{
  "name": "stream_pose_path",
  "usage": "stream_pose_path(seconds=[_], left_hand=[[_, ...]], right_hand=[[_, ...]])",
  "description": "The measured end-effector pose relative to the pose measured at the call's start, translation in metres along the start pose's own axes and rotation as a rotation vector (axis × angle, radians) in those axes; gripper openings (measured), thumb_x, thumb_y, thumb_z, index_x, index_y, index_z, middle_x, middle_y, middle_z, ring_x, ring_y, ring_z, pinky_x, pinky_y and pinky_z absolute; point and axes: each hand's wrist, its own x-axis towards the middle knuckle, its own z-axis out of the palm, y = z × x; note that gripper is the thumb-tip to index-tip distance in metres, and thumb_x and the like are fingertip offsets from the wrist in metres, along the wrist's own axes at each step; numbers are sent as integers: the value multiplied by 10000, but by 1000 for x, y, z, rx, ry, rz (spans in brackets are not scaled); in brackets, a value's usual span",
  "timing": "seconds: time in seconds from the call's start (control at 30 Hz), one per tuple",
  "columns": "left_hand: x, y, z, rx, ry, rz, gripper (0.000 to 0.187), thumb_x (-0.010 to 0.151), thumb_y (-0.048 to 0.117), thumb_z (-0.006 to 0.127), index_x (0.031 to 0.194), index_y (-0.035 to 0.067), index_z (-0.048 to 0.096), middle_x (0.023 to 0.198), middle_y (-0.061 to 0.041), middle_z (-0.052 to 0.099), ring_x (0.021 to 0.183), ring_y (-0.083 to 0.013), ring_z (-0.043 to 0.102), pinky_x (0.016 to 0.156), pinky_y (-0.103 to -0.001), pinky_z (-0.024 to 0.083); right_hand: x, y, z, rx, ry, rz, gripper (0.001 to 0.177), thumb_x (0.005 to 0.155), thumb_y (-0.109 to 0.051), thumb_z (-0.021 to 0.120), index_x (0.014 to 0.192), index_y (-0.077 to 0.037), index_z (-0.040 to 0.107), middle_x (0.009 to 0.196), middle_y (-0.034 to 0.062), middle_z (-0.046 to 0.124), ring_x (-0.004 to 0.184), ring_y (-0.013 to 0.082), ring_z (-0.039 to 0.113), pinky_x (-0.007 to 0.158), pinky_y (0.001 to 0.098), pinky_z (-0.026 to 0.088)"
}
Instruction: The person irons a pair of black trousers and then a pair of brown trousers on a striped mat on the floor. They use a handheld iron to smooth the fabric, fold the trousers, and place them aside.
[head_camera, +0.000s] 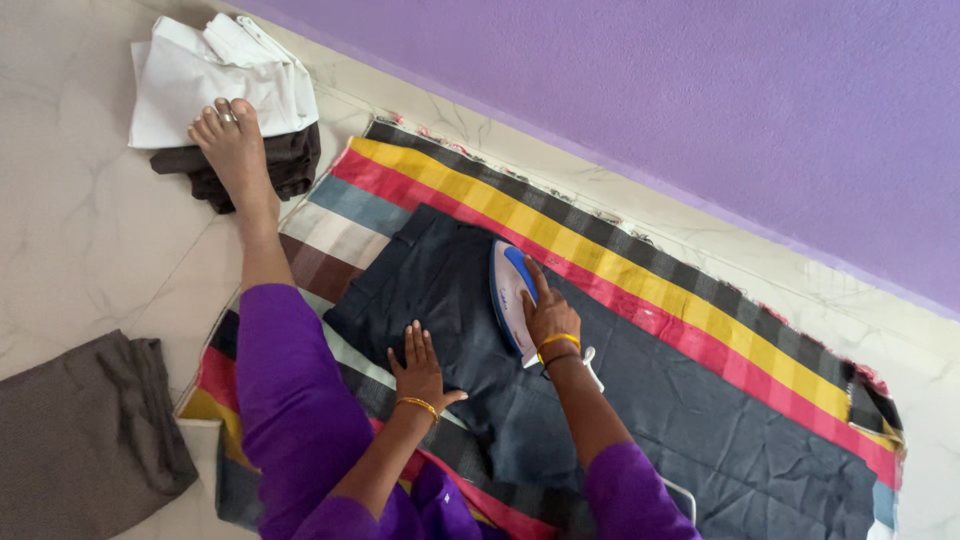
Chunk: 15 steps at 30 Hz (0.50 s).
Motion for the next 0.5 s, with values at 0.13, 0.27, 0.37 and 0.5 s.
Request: stream_pose_path(seconds=[0.13,0.27,0.37,0.5], left_hand=[[2,-1,3,22,20,11,1460,704,888,617,1609,-71,-9,1704,-260,-93,1575,-368,-105,1223,-633,169],[3,-3,12,49,39,14,1447,717,905,572,1607,-62,-35,1700,-251,-124,1574,-363,-136,1224,-637,165],[5,-7,17,49,27,38,1439,738,911,548,1602,-67,-59,1695,-256,-160,1570,-370,-166,1217,-643,146],[6,-8,20,70,26,19,1435,740,923,531,1613,-46,-68,1705,-239,-174,1582,-357,-166,1227,-634,142]], right_hand=[[-1,17,2,-33,-16,-13,667,1002,-441,555,1578,-504,223,1058,192,713,912,431,710,770,559,577],[-39,74,-15,-86,-58,36,666,992,-457,556,1565,-535,226,1083,195,710,943,436,707,791,558,582],[-79,141,-36,-46,1,49,653,970,-441,555,1547,-523,259,1133,191,721,975,446,700,783,577,576],[-135,239,-64,-111,0,226,660,978,-451,549,1566,-521,259,1073,235,724,949,474,699,793,597,567]])
